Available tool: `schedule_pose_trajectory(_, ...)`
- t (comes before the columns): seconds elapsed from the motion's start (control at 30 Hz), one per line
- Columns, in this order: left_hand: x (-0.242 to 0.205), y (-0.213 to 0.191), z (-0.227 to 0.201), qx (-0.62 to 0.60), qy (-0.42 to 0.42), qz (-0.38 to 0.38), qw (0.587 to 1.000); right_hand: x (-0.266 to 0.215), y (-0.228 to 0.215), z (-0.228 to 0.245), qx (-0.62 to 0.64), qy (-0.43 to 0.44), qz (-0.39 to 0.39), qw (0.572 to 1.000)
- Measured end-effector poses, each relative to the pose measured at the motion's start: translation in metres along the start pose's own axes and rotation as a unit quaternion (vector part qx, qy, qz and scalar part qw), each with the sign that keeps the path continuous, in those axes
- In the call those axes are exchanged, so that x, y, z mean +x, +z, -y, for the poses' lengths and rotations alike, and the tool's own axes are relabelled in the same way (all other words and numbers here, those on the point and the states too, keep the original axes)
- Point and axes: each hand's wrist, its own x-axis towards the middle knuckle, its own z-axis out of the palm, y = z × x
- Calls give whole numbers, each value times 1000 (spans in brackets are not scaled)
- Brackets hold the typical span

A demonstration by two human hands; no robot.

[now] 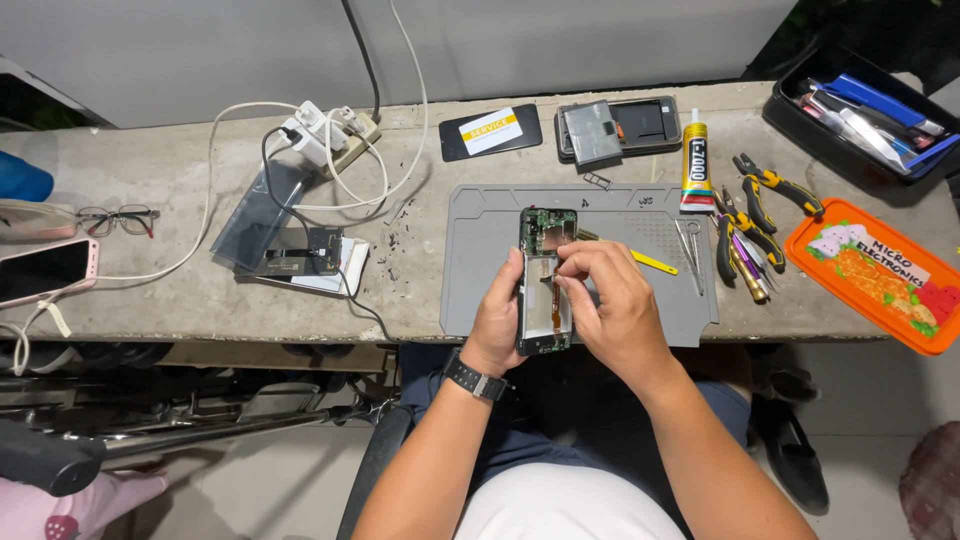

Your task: Reassembling the internal components of a smartphone, including the motherboard and screen assembly into the frame.

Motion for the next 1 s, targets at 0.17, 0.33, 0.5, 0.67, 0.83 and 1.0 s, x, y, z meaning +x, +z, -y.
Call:
schedule_pose_trajectory(0.17, -8, 34, -10, -50, -10, -14, 999, 1, -3, 10, -5, -11, -2, 1000)
schedule_pose_trajectory(0.33, -12, 50, -11, -73, -4, -25, 997, 1, -5, 13, -8, -17, -13, 1000)
schedule_pose_trajectory(0.5, -4, 42, -7, -90, 18, -10, 996, 1, -10, 20, 2, -12, -22, 1000)
schedule_pose_trajectory(0.67, 13, 12, 5, -71, 34, -7, 997, -4, -13, 25, 19, 24, -37, 999)
schedule_pose_trajectory(0.83, 18, 6, 1, -67, 44, -7, 997, -13, -15, 38, 14, 82, -3, 997)
schedule_pose_trajectory(1.0, 18, 10, -5, -58, 61, -29, 996, -13, -16, 46, 33, 199, 63, 977)
